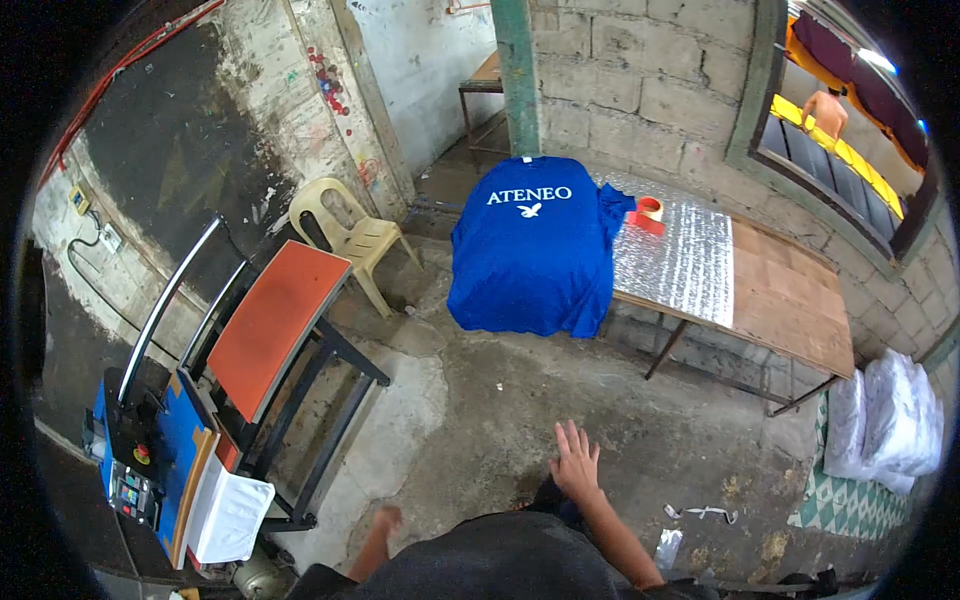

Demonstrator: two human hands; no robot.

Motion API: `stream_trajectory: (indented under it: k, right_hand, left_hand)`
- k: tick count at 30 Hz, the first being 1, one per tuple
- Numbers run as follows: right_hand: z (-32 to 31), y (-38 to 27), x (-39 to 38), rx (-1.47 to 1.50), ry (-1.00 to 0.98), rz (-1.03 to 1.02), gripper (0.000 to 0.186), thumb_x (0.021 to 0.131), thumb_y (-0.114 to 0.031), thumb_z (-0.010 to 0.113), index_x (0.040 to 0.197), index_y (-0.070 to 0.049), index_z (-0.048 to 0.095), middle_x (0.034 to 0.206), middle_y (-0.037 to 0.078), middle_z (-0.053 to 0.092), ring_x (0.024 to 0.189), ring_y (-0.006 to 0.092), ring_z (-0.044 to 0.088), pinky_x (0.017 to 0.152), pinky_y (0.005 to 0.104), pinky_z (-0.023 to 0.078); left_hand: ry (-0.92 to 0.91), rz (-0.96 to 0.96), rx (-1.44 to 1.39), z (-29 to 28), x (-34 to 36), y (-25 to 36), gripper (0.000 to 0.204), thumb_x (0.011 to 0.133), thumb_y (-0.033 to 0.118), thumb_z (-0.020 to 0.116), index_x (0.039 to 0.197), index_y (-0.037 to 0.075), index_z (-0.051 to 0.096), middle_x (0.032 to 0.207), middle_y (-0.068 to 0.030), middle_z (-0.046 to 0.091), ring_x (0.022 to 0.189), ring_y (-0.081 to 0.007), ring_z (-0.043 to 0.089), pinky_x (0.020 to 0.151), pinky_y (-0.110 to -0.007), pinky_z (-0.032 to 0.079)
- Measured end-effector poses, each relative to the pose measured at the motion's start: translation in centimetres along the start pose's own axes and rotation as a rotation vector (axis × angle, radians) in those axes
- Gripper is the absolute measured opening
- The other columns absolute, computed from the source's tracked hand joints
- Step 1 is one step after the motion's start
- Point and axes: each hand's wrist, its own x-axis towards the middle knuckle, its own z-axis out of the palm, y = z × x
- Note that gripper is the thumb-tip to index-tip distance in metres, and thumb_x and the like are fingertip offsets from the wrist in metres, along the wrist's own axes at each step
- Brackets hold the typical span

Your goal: Printing logos onto t-shirts using a heat press machine.

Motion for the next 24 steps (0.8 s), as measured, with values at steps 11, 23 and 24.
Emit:
stream_trajectory:
  k: [11,23,24]
  right_hand:
    - [-5.8,5.6,34.2,0.039,0.366,-0.057,0.051,0.079,-0.017,0.058,0.125,-0.003,0.042,0.13,0.021,0.04,0.118,0.037,0.038,0.095,0.0494,0.032]
    - [-14.0,11.7,77.2,0.006,0.483,-0.069,0.04,0.08,-0.016,0.058,0.118,-0.007,0.051,0.122,0.015,0.049,0.104,0.0347,0.051,0.084,0.0469,0.043]
    - [-13.5,11.8,79.3,-0.003,0.482,-0.047,0.04,0.081,-0.016,0.058,0.119,-0.009,0.051,0.122,0.013,0.049,0.103,0.0341,0.051,0.083,0.0472,0.044]
  left_hand:
    - [-0.1,-0.124,-0.825,-1.8,1.4,11.3,0.036,0.083,0.029,0.053,0.108,0.003,0.058,0.108,-0.0156,0.06,0.098,-0.0299,0.058,0.087,-0.04,0.043]
    - [0.853,0.148,-0.956,-45.3,9.2,22.1,0.03,0.089,0.023,0.051,0.111,0.006,0.058,0.105,-0.0153,0.061,0.096,-0.0261,0.06,0.082,-0.035,0.046]
    - [0.808,0.076,-0.966,-47.6,7.8,23.2,0.03,0.089,0.023,0.051,0.111,0.006,0.058,0.105,-0.0153,0.061,0.096,-0.0261,0.06,0.082,-0.035,0.046]
